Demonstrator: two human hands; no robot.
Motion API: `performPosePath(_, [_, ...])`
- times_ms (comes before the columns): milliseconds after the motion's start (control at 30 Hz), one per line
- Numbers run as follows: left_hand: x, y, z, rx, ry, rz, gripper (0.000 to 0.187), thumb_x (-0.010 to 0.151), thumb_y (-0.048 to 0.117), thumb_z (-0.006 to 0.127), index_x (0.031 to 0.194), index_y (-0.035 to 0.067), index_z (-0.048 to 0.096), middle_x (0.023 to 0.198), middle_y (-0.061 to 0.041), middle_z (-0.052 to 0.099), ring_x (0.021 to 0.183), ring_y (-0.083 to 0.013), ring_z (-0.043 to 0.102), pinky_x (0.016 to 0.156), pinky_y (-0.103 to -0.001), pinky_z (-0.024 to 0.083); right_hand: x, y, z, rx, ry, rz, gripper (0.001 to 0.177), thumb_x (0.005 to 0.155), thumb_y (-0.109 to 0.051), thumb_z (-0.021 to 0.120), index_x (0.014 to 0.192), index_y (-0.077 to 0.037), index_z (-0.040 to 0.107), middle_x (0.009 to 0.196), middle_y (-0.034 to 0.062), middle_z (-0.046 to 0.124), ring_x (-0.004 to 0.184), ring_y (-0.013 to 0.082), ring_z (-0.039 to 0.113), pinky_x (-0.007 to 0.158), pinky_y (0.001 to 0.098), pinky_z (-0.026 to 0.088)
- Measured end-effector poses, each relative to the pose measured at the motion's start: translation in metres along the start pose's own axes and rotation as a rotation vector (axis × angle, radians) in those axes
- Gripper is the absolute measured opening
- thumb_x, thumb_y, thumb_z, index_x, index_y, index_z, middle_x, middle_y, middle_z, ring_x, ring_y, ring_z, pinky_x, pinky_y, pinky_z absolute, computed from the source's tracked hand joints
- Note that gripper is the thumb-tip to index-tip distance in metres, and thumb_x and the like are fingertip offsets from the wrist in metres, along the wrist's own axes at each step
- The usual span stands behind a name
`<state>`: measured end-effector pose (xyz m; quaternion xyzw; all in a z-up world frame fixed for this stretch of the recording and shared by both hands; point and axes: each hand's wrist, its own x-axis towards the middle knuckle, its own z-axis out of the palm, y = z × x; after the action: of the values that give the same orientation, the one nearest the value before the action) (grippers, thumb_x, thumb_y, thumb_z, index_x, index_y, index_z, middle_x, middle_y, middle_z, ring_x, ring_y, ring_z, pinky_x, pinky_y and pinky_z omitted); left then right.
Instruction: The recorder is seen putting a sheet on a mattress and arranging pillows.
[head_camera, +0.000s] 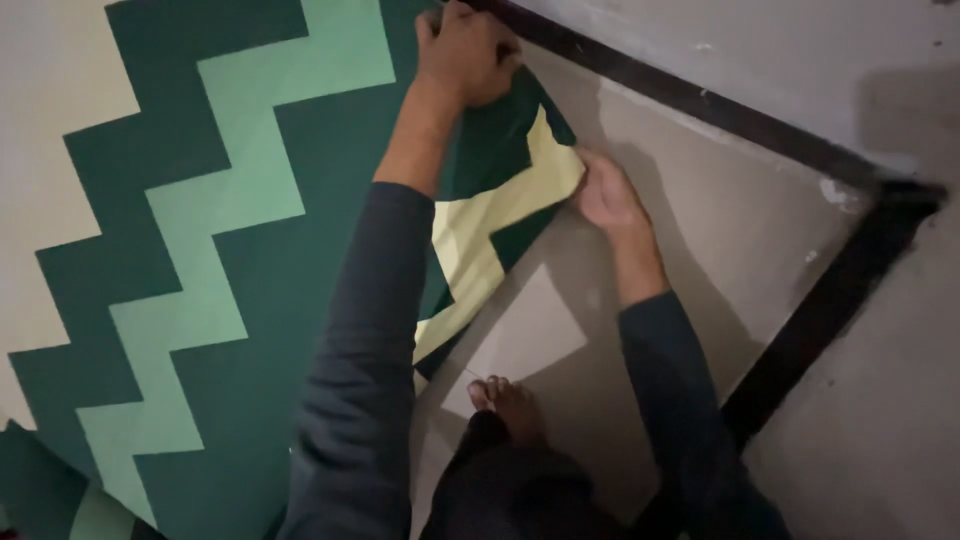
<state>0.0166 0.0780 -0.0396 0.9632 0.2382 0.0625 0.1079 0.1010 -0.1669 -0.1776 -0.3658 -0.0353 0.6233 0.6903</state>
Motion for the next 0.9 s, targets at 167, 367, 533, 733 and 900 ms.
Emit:
performPosePath(167, [0.003, 0.009, -0.004, -0.039, -0.098, -0.053, 0.013, 0.083, 0.028, 0.074, 0.093, 0.028, 0.082, 0.101, -0.005, 0.074, 0.116, -0.033, 0.055, 0.097, -0.065, 0.027, -0.005, -0.01, 0.021, -0.211, 0.089, 0.074, 0.048, 0.089, -0.011, 0.075, 0.133, 0.0, 0.059, 0.124, 0.0122, 0.07, 0.118, 0.025, 0.065, 0.104, 0.0331, 0.052])
performPosePath(367, [0.012, -0.009, 0.03, 0.017, -0.067, 0.017, 0.013, 0.082, 0.018, 0.073, 0.09, 0.024, 0.082, 0.094, -0.008, 0.075, 0.102, -0.0312, 0.067, 0.107, -0.065, 0.03, 0.053, 0.006, 0.044, -0.969, 0.46, 0.012, 0.032, 0.081, -0.001, 0.067, 0.112, 0.005, 0.07, 0.105, 0.014, 0.072, 0.098, 0.0228, 0.066, 0.088, 0.0333, 0.054])
performPosePath(533, [0.036, -0.019, 0.061, 0.213, 0.128, 0.053, 0.014, 0.094, 0.022, 0.068, 0.101, 0.011, 0.073, 0.097, -0.019, 0.073, 0.092, -0.0382, 0.068, 0.092, -0.062, 0.045, 0.047, -0.014, 0.056, -0.802, 0.417, 0.035, 0.049, 0.078, -0.002, 0.061, 0.126, -0.003, 0.053, 0.111, 0.0103, 0.064, 0.1, 0.0217, 0.062, 0.09, 0.0374, 0.052])
performPosePath(733, [0.041, 0.003, 0.027, 0.124, -0.194, -0.039, 0.016, 0.088, 0.022, 0.062, 0.094, 0.014, 0.075, 0.1, -0.013, 0.074, 0.102, -0.0345, 0.067, 0.088, -0.07, 0.04, 0.033, -0.01, -0.013, 0.24, 0.171, 0.158, 0.041, 0.087, -0.019, 0.053, 0.117, 0.005, 0.065, 0.115, 0.0187, 0.073, 0.106, 0.0319, 0.068, 0.098, 0.04, 0.055])
performPosePath(900, [0.027, -0.009, 0.038, 0.063, -0.046, 0.062, 0.022, 0.098, 0.024, 0.057, 0.109, 0.013, 0.071, 0.114, -0.011, 0.071, 0.117, -0.0343, 0.06, 0.102, -0.073, 0.027, 0.071, -0.059, 0.047, 0.242, 0.096, 0.038, 0.031, 0.094, -0.021, 0.063, 0.117, 0.0, 0.068, 0.115, 0.0126, 0.072, 0.109, 0.0262, 0.067, 0.101, 0.0391, 0.054])
